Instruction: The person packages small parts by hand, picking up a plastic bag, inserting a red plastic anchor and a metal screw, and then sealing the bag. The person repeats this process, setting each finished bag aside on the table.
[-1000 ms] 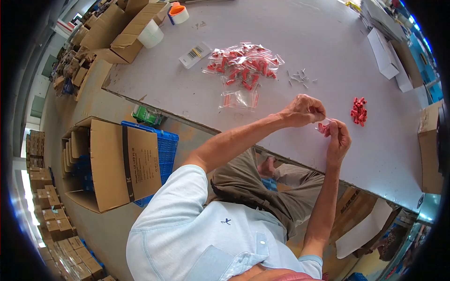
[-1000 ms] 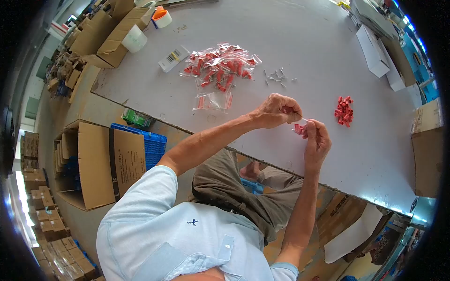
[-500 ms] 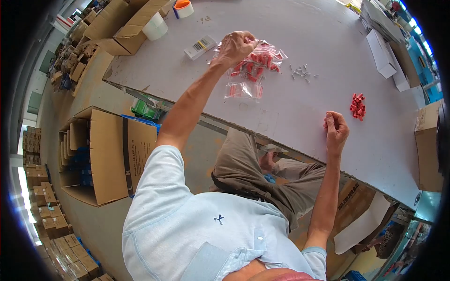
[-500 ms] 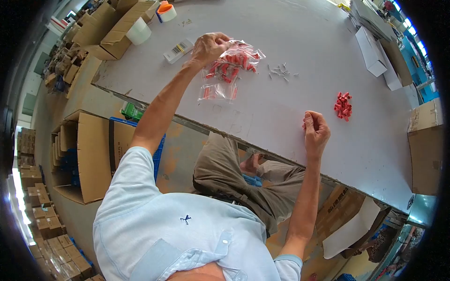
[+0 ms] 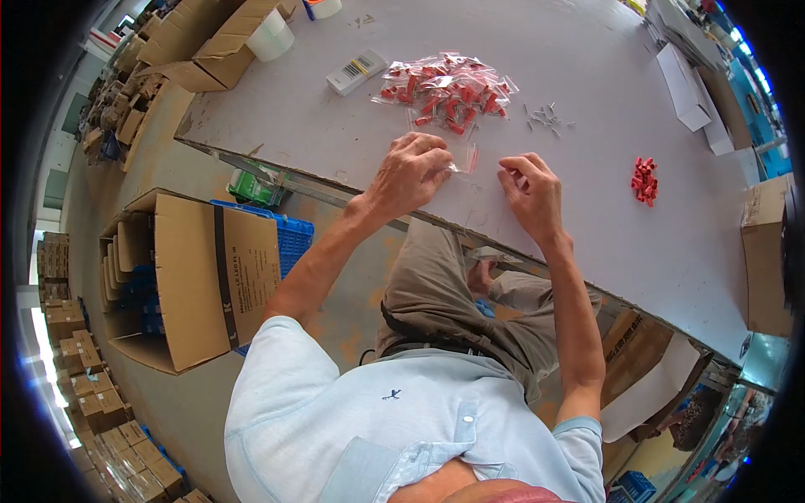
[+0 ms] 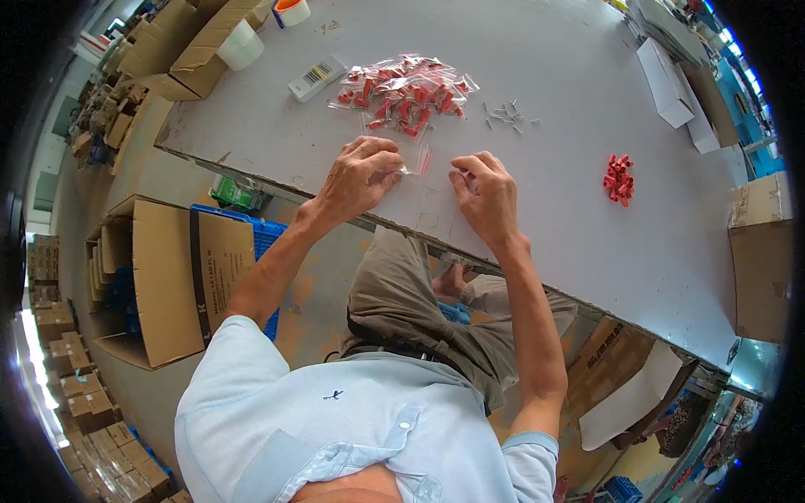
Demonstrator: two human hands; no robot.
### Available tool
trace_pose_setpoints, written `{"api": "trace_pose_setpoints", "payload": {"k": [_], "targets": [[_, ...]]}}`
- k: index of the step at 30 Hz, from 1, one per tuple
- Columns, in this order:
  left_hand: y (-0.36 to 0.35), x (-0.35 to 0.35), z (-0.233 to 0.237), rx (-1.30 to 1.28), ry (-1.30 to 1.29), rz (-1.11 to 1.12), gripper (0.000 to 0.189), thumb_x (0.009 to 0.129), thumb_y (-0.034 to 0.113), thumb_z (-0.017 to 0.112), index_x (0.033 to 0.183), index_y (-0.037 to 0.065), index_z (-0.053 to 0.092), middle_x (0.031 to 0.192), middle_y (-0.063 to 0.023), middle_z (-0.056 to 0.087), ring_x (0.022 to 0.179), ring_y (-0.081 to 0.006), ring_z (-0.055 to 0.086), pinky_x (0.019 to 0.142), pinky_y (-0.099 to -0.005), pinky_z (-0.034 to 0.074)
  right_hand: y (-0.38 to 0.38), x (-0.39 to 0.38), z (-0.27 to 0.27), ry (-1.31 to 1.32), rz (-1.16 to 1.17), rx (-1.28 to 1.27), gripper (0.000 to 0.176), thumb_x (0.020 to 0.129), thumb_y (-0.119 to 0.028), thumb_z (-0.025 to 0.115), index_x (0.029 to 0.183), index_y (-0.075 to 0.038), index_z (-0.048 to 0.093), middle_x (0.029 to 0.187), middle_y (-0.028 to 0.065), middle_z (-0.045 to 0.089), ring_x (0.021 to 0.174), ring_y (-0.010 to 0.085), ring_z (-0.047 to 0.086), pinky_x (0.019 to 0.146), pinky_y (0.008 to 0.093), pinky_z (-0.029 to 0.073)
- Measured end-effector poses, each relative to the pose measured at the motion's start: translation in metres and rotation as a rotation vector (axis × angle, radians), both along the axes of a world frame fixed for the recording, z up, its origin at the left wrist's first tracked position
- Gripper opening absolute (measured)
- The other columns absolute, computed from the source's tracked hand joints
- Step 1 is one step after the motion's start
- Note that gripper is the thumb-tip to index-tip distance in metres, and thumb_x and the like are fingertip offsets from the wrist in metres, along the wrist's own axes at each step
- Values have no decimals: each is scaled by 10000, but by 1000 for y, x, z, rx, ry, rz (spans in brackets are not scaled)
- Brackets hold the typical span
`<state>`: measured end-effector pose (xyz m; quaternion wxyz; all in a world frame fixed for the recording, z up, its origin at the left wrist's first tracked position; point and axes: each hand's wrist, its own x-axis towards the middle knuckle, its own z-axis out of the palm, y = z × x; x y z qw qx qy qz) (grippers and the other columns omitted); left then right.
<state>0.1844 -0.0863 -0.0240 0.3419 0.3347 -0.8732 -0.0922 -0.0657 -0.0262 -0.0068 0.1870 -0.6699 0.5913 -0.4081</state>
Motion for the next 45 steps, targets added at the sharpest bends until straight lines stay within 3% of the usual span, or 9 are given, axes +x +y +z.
{"api": "trace_pose_setpoints", "payload": {"k": [6,18,23,29,35,37,45], "targets": [[5,-13,-3,16,57,-73,158,866,97,797,1017,56,774,1133,-101,731,1110,-286,662,996,-444,526,-12,6,-3,96,40,5,201,907,-121,761,1091,-39,760,1005,107,716,913,240,707,801,375,581],[7,-18,-4,10,49,-25,124,849,71,786,966,48,753,1094,-87,732,1085,-276,666,985,-447,516,-38,9,2,96,16,167,237,917,-213,762,1057,-23,761,911,91,737,765,194,695,718,339,568],[6,-19,-2,0,44,16,130,851,92,789,966,48,751,1107,-86,727,1087,-282,657,986,-455,508,-50,2,-3,-354,67,449,173,917,-173,755,984,-13,753,755,34,713,642,115,657,573,284,532],[5,-19,-3,18,23,39,143,859,103,784,987,51,747,1140,-92,717,1140,-291,640,1021,-468,487,-53,-9,-1,-669,72,571,138,911,-137,773,888,-33,685,762,37,704,626,92,657,536,249,539],[12,-22,7,-54,37,37,237,882,142,771,1106,70,744,1191,-116,703,1254,-292,584,1104,-519,415,-53,-9,-15,-746,76,443,144,891,-77,800,936,-42,668,770,39,692,627,84,659,545,214,555],[13,-23,13,-104,8,-184,301,907,178,758,1192,84,734,1265,-123,690,1319,-292,546,1136,-530,379,-54,-8,-14,-759,81,444,157,880,-55,794,954,-22,660,780,50,694,628,93,663,541,229,562],[5,-25,-5,-29,-96,-200,316,935,234,753,1220,99,734,1333,-100,676,1332,-310,545,1134,-525,399,-51,-23,-10,-760,39,466,250,889,-57,781,1105,34,694,827,71,715,639,104,672,543,240,577]]}}
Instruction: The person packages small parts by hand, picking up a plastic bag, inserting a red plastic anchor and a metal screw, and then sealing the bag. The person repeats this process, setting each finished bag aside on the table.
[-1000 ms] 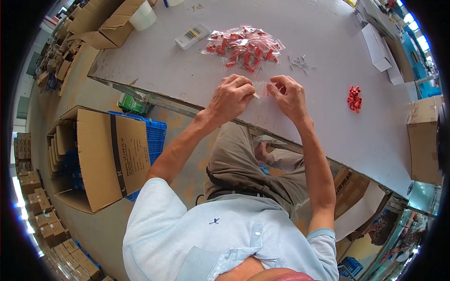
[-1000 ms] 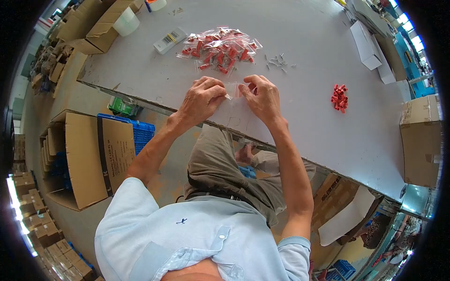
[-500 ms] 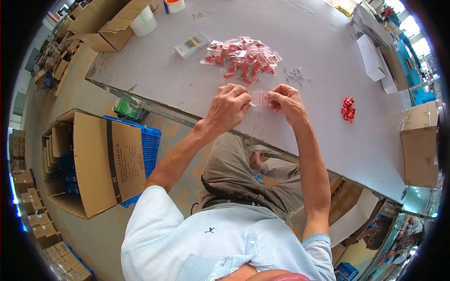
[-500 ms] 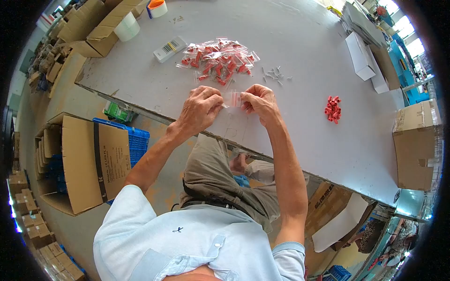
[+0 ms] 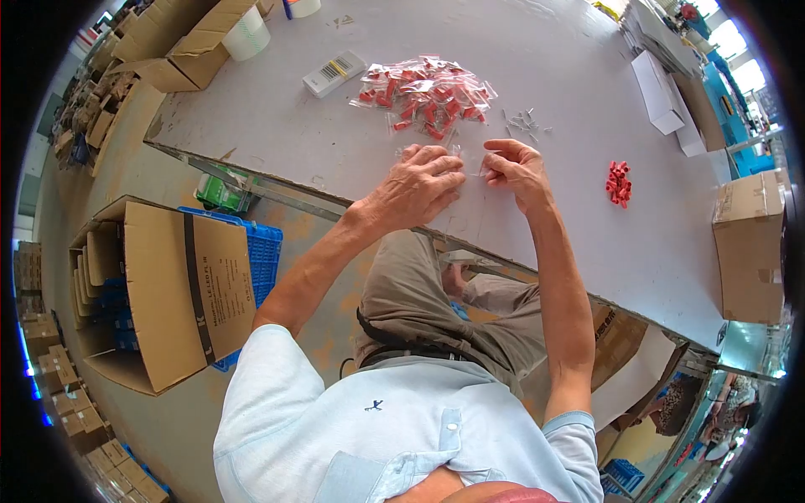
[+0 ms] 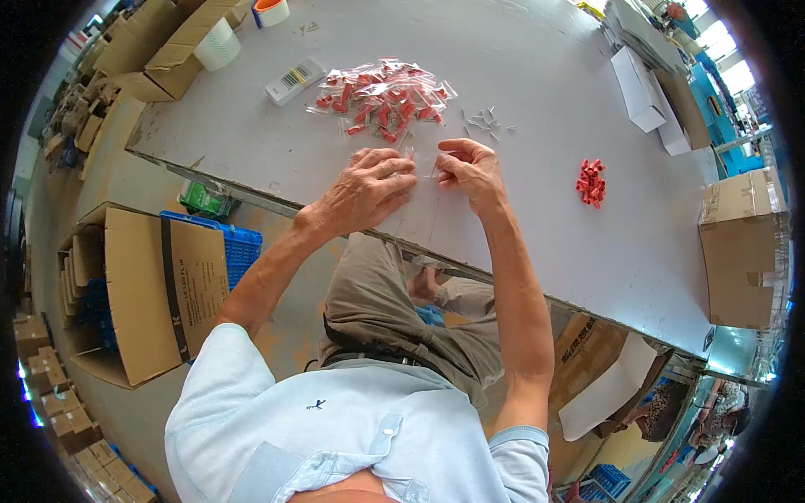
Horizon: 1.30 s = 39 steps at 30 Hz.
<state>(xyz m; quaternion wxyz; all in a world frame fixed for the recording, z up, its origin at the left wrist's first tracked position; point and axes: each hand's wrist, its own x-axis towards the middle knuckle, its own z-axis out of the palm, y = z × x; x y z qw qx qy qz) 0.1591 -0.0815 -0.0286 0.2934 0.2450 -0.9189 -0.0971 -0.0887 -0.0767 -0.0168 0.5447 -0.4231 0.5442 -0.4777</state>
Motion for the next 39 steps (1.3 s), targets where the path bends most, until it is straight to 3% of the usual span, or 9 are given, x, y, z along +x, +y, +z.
{"api": "trace_pose_setpoints", "payload": {"k": [6,22,26,27,28,30,31,33,39], "targets": [[-3,-2,0,32,-6,15,352,925,230,764,1248,97,716,1319,-99,676,1323,-312,551,1131,-525,403,-2,-4,-2,50,-9,16,165,894,-77,783,1008,33,735,839,80,728,644,107,680,570,239,604],[-7,-6,6,-83,-70,161,455,903,281,777,1266,21,691,1367,-143,594,1338,-325,495,1143,-533,363,51,-51,18,-48,-235,-1,227,919,-58,717,1144,-26,703,895,54,720,738,105,684,619,260,604],[5,-18,13,-168,172,153,380,855,134,796,1211,42,703,1252,-97,656,1180,-306,593,1077,-478,440,77,-67,20,-166,-318,-84,217,931,-56,714,1147,-42,698,912,66,730,777,110,692,662,273,612],[11,-31,20,-116,319,132,299,899,136,787,1172,48,703,1125,-68,693,1002,-252,656,913,-396,537,82,-71,20,-170,-333,-87,217,931,-56,714,1147,-42,698,912,66,730,777,110,692,662,273,612],[20,-48,21,-112,317,121,299,899,136,787,1172,48,703,1125,-68,693,1002,-252,656,913,-396,537,89,-74,19,-198,-319,-124,211,938,-55,708,1149,-45,695,918,66,731,775,110,691,670,270,605],[33,-84,26,832,548,45,265,966,225,757,1143,37,699,1022,-62,705,881,-174,670,759,-318,558,98,-81,22,-218,-312,-172,206,945,-53,702,1151,-48,693,923,66,731,773,110,690,677,268,598],[37,-99,29,833,546,29,265,966,225,757,1143,37,699,1022,-62,705,881,-174,670,759,-318,558,104,-82,24,-198,-328,-182,200,950,-37,682,1149,-44,688,927,66,723,763,112,672,679,269,578],[42,-130,37,1397,661,-93,290,1012,295,712,1123,27,701,959,-58,707,819,-116,654,708,-280,545,115,-86,28,-118,-350,-217,198,953,-15,647,1146,-40,681,926,64,707,752,112,647,680,273,554],[31,-165,15,1269,588,-193,118,969,116,695,1022,13,712,871,-27,678,769,-106,612,699,-263,504,133,-111,14,-46,-300,-315,206,926,-3,645,1128,-15,675,910,57,698,744,109,645,654,272,548]]}}
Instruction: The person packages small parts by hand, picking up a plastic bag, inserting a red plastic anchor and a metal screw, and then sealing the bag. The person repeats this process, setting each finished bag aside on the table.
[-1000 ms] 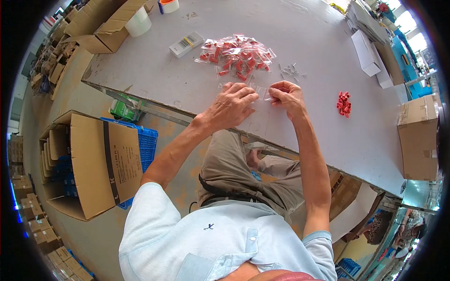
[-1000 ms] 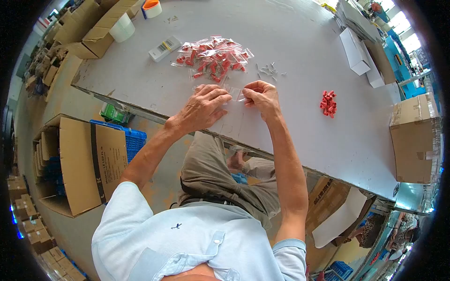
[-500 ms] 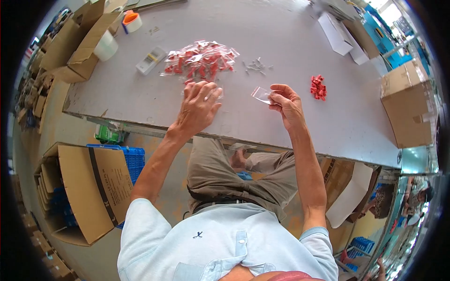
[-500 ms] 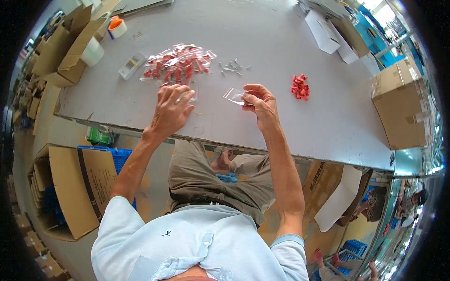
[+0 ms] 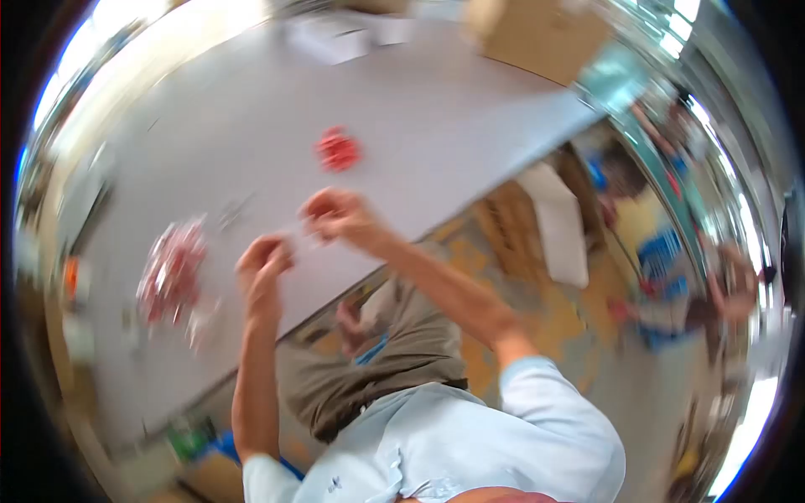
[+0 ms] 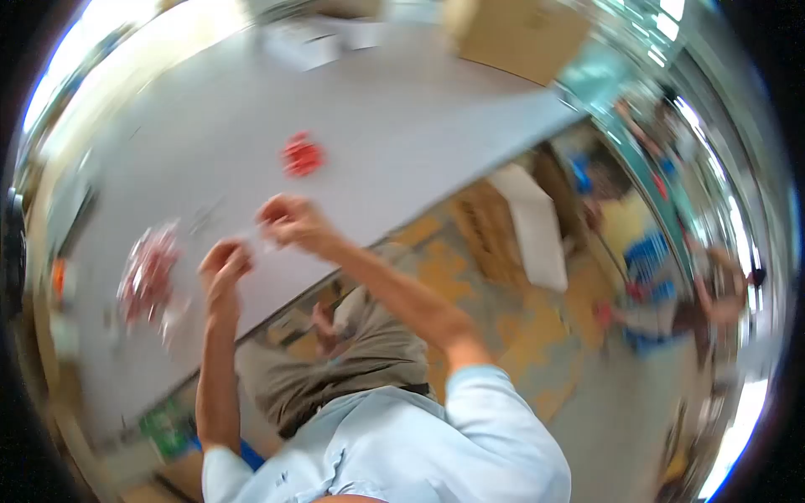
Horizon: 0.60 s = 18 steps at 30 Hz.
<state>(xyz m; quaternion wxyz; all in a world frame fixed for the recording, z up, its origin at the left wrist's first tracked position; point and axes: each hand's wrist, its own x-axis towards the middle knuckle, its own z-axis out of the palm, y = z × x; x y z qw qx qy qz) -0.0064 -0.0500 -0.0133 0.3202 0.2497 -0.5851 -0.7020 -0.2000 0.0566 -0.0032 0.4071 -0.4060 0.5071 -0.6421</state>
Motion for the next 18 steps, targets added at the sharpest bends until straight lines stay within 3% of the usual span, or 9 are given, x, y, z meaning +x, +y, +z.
{"api": "trace_pose_setpoints", "payload": {"k": [3,8,11,13,16,18], "targets": [[-16,-26,-10,-62,-109,43,119,960,101,730,1020,-1,718,846,-37,686,706,-118,628,672,-266,521,6,-13,12,-5,-46,-29,152,902,-9,699,1053,-1,683,875,56,704,694,114,654,613,267,547],[-23,-45,-9,-14,-8,-44,105,954,84,736,1022,5,725,838,-36,686,693,-115,631,664,-260,525,2,-28,-1,7,-160,18,151,901,-37,703,1042,6,673,863,58,700,701,121,661,613,281,547],[-39,-59,-23,-131,-55,3,88,957,81,732,1013,14,724,830,-27,679,687,-103,613,655,-249,511,-3,-29,-8,214,-399,-17,131,893,-61,713,987,20,672,857,82,702,700,137,660,615,304,536],[-48,-63,-35,-227,-113,59,78,960,80,728,1006,17,723,825,-21,673,679,-96,601,647,-243,501,-8,-23,-18,559,-661,-221,134,880,-79,733,918,32,670,841,107,701,700,153,653,618,327,526],[-48,-66,-38,-245,-56,55,65,963,80,725,990,22,713,805,0,653,681,-75,572,650,-224,472,-8,-2,-14,524,-542,-127,144,868,-91,760,877,27,676,802,126,702,686,162,649,622,343,527],[-42,-64,-31,-222,-47,32,70,962,87,736,984,29,706,788,14,640,691,-62,554,652,-215,445,-14,7,-16,332,-423,-148,175,856,-108,786,900,25,682,756,129,701,673,165,649,626,350,532]]}}
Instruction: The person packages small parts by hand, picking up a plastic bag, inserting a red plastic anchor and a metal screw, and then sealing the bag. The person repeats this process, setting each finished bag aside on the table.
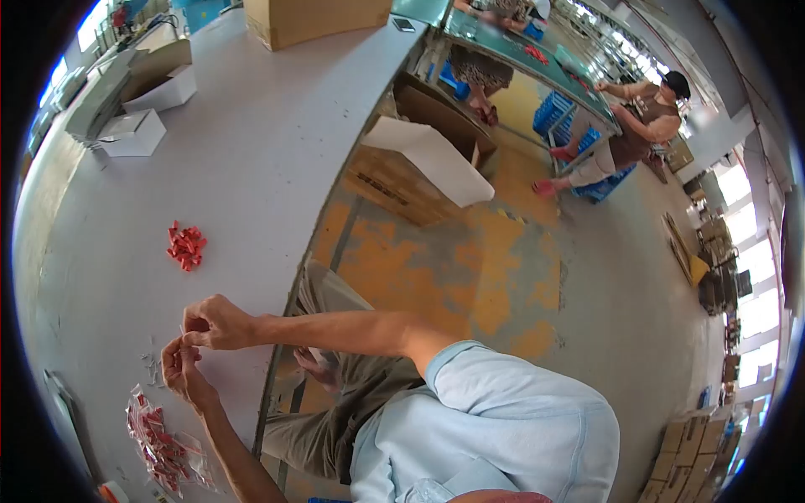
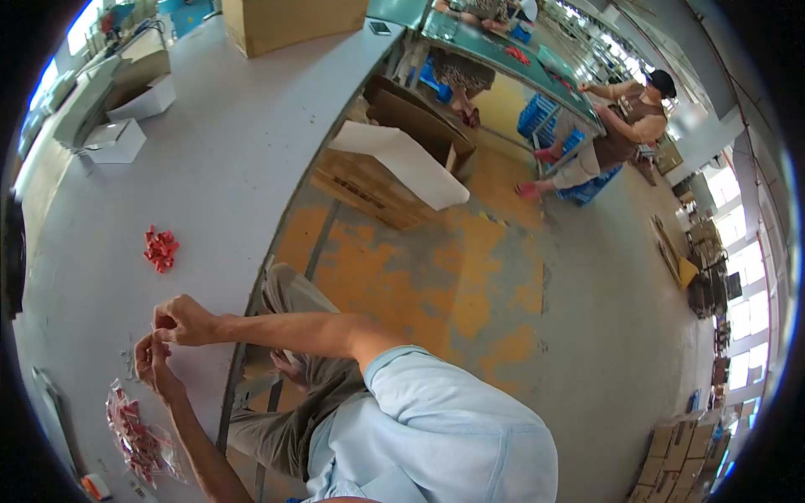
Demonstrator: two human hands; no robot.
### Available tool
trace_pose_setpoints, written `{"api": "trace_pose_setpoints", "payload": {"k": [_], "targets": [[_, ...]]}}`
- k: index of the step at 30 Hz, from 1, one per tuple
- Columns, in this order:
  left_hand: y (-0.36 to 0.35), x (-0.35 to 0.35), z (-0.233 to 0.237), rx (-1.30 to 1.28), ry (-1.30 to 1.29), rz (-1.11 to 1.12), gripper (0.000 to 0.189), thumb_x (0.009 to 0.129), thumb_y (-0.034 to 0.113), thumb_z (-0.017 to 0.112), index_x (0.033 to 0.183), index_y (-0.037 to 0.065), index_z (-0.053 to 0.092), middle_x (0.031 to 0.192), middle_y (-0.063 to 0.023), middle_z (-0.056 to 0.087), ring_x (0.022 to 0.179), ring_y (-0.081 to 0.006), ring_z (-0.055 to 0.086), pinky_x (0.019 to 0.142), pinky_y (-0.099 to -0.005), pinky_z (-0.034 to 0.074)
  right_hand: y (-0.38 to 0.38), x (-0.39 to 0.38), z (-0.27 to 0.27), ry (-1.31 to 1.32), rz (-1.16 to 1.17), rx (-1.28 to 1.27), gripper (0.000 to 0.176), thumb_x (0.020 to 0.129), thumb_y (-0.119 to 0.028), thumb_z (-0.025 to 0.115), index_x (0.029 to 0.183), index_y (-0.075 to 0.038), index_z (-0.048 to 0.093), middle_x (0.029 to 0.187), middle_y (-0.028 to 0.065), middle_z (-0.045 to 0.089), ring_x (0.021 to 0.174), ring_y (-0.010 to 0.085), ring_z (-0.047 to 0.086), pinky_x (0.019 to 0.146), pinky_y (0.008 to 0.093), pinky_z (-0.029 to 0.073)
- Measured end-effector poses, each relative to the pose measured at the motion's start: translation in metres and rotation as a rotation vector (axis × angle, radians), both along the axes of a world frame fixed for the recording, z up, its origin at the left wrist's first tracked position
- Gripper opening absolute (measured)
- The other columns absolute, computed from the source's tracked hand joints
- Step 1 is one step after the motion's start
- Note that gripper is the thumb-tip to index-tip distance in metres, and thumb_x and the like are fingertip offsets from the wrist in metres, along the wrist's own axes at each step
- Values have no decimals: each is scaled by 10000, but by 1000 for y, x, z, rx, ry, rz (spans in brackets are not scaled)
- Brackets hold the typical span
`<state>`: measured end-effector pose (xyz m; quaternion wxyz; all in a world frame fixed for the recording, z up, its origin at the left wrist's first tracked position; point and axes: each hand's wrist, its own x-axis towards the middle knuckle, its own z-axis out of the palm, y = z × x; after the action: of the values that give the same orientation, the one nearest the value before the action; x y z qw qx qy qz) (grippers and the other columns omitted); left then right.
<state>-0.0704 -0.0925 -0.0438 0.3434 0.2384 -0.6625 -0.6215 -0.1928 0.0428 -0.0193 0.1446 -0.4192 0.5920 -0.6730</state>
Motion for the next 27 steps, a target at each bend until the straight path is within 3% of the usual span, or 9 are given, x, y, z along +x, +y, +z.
{"api": "trace_pose_setpoints", "payload": {"k": [7,13,15,21,23,24,25,26,27], "targets": [[8,-2,1,-3,18,21,130,964,105,756,900,39,663,753,36,587,692,-52,505,650,-206,404,-11,-3,-14,-3,-28,32,177,871,-123,778,900,24,684,734,124,700,670,160,641,625,355,529],[11,-4,-2,-285,-128,122,171,970,89,749,849,43,638,752,47,560,695,-54,479,630,-214,410,-11,-1,-2,-45,-9,23,202,856,-126,774,898,41,669,734,120,693,687,145,634,627,354,520],[13,-4,-2,-492,-152,209,161,957,76,758,856,36,640,761,47,567,704,-63,506,631,-230,442,-12,-2,-5,-61,-17,68,176,843,-108,745,896,42,670,739,120,696,686,143,633,632,351,521],[13,-5,-4,-627,-182,170,68,925,49,767,939,23,705,822,19,657,751,-88,588,687,-260,509,-15,-4,-18,-51,-90,60,173,833,-114,700,886,49,683,735,145,701,711,170,666,660,374,536],[4,-4,-17,-586,-157,148,57,923,34,751,978,32,736,859,9,689,771,-96,610,705,-274,526,-20,-3,-22,-54,-80,30,159,854,-111,697,906,39,690,753,148,704,742,164,667,687,380,544],[8,-4,-12,-451,-142,118,58,926,34,733,982,29,743,865,3,692,782,-90,613,701,-270,521,-19,-6,-26,-45,-30,41,151,866,-87,686,965,25,701,822,101,718,797,136,660,709,353,552],[18,-2,14,-392,-283,71,67,938,56,715,988,20,741,860,-5,684,791,-86,614,700,-260,506,-29,-10,-60,-231,138,-105,163,880,-58,665,1027,2,702,896,37,705,838,113,647,726,317,556],[21,-4,13,-123,-164,43,96,950,92,700,985,13,740,843,-6,667,778,-89,601,701,-253,489,-15,-12,-48,-319,216,-156,208,885,-45,650,1087,-21,689,905,-7,668,855,94,630,718,280,551],[22,-3,24,-104,-220,64,107,947,101,685,980,15,740,833,-4,659,768,-91,591,701,-258,482,-16,-13,-46,-162,35,-42,157,934,-42,623,1080,-23,677,865,4,656,785,74,617,665,257,540]]}}
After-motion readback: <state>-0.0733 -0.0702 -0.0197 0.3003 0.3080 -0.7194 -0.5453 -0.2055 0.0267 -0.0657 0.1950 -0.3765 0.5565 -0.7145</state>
